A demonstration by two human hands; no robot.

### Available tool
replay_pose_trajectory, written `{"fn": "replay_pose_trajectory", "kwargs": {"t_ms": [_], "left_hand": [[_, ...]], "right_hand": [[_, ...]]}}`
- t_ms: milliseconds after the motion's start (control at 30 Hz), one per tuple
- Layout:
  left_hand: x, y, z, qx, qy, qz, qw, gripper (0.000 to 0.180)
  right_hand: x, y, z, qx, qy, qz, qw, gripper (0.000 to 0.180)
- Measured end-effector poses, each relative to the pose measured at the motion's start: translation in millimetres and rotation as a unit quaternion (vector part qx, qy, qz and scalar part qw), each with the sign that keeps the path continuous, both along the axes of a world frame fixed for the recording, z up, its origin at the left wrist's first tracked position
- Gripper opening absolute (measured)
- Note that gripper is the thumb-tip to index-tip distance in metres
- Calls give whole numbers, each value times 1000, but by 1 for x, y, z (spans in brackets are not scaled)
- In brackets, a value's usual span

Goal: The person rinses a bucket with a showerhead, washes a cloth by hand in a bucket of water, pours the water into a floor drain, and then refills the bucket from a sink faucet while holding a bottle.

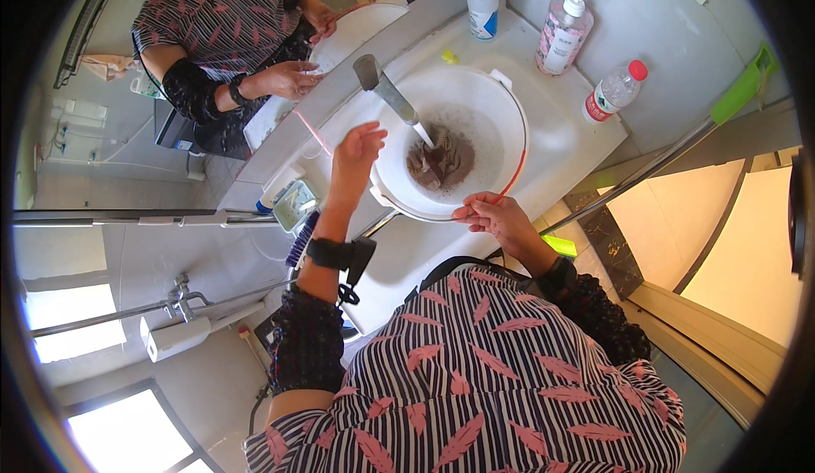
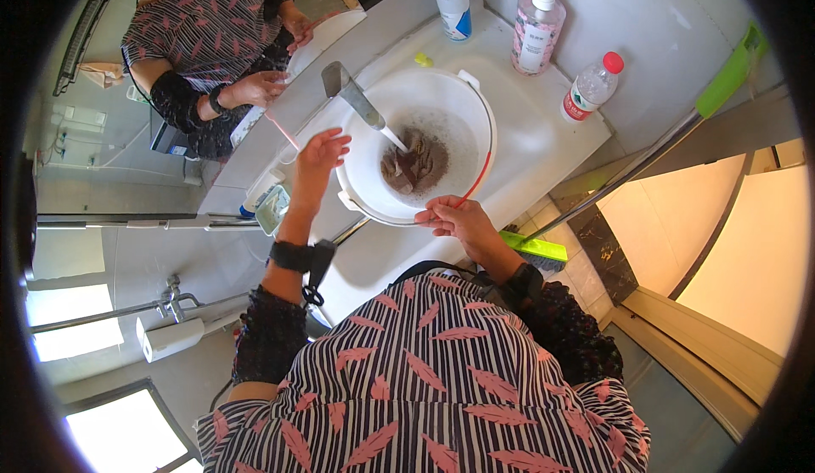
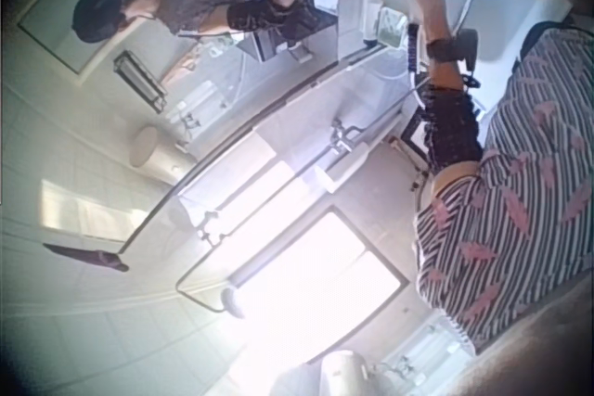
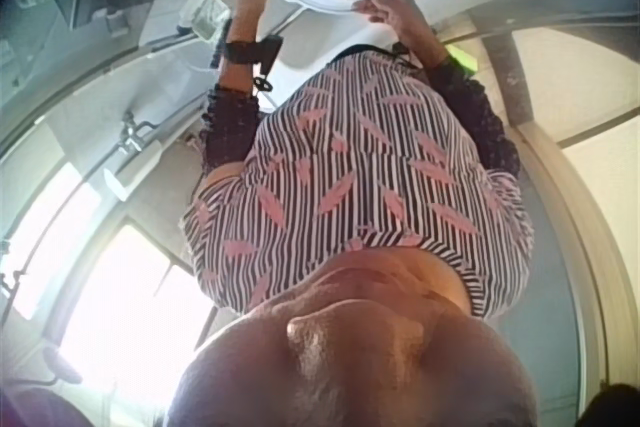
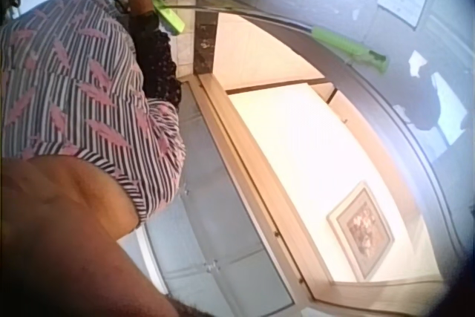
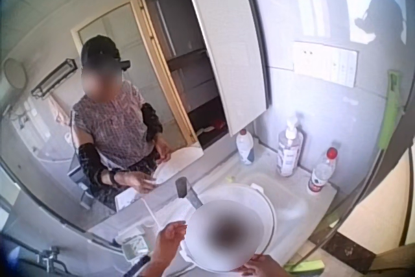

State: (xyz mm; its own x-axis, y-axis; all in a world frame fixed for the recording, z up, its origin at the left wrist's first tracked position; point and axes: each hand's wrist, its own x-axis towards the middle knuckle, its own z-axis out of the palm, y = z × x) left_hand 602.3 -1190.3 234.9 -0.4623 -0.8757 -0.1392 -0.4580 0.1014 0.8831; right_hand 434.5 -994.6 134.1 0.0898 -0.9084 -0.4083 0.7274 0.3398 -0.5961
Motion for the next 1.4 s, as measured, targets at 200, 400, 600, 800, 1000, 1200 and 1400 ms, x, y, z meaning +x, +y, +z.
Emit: {"fn": "replay_pose_trajectory", "kwargs": {"t_ms": [200,400,600,800,1000,1200,1400], "left_hand": [[45,60,-37,-177,-114,42,977,28],[66,95,-53,-206,-112,89,968,29],[86,104,-68,-149,-153,101,972,28],[84,147,-76,-133,-205,44,969,25],[84,188,-75,-109,-236,37,965,26],[100,208,-81,-146,-232,89,958,27],[139,204,-81,-233,-259,134,928,29]], "right_hand": [[-2,0,-9,-10,-12,5,1000,19],[4,0,-15,-10,-17,10,1000,19],[9,0,-12,-17,-16,23,999,17],[4,15,-11,-23,-21,32,999,18],[7,18,-9,-4,-19,35,999,17],[10,20,-12,-14,-17,29,999,17],[13,18,-10,-11,-6,17,1000,17]]}}
